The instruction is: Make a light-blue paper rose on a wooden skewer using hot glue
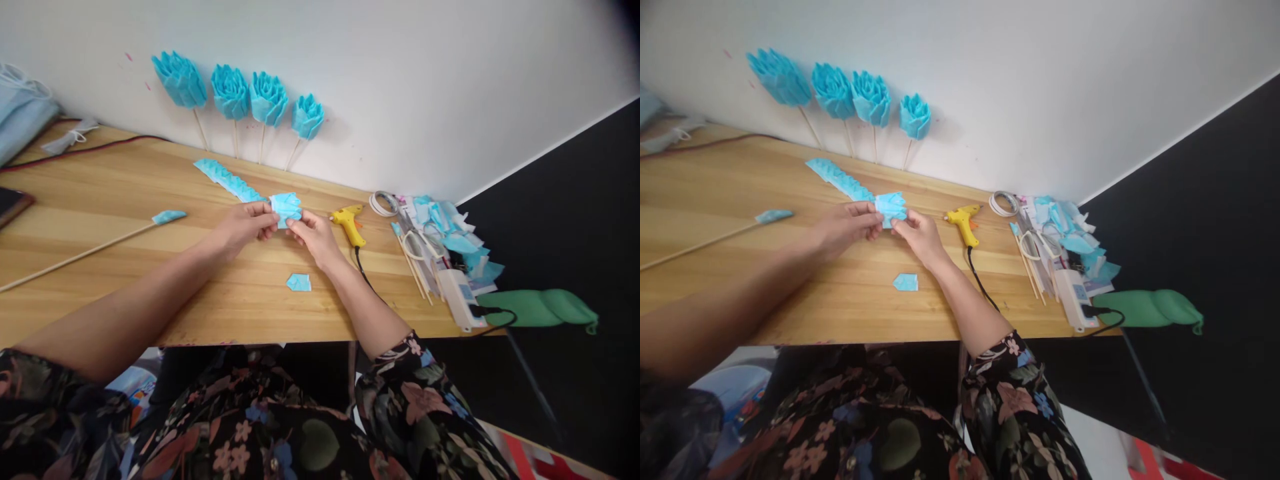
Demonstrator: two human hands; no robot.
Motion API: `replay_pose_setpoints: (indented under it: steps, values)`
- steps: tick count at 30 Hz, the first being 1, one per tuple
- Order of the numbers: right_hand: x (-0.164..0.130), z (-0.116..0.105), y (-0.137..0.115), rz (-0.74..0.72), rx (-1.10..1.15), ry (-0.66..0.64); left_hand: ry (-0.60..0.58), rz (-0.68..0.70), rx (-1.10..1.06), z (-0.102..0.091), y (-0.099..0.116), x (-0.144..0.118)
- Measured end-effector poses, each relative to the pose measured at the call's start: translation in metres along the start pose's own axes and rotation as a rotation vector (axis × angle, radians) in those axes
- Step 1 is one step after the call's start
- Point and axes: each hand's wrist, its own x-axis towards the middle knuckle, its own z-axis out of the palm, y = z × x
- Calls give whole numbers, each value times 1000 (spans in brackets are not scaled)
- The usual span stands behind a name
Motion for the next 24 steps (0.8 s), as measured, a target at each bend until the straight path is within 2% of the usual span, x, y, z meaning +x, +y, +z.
replay_pose_setpoints:
  steps: [4, 7, 10, 13, 17, 19, 24]
  values:
    - [4, -18, -8, -32, -200, -65, 64, 12, -67, -1, 2, 1]
    - [4, -48, -30, -96, -625, 36, 116, -1, -116, -1, 5, 2]
    - [-6, -79, -51, 16, -1142, 111, 140, -20, -149, -1, 7, 2]
    - [-23, -97, -52, 162, -1433, 86, 140, -30, -171, 0, 8, 1]
    - [-37, -105, -26, 251, -1463, 90, 142, -29, -185, 1, 7, 2]
    - [-36, -107, -12, 237, -1444, 129, 134, -24, -185, 1, 7, 2]
    - [-26, -122, 4, 106, -1095, 313, 114, -26, -199, -1, 5, 2]
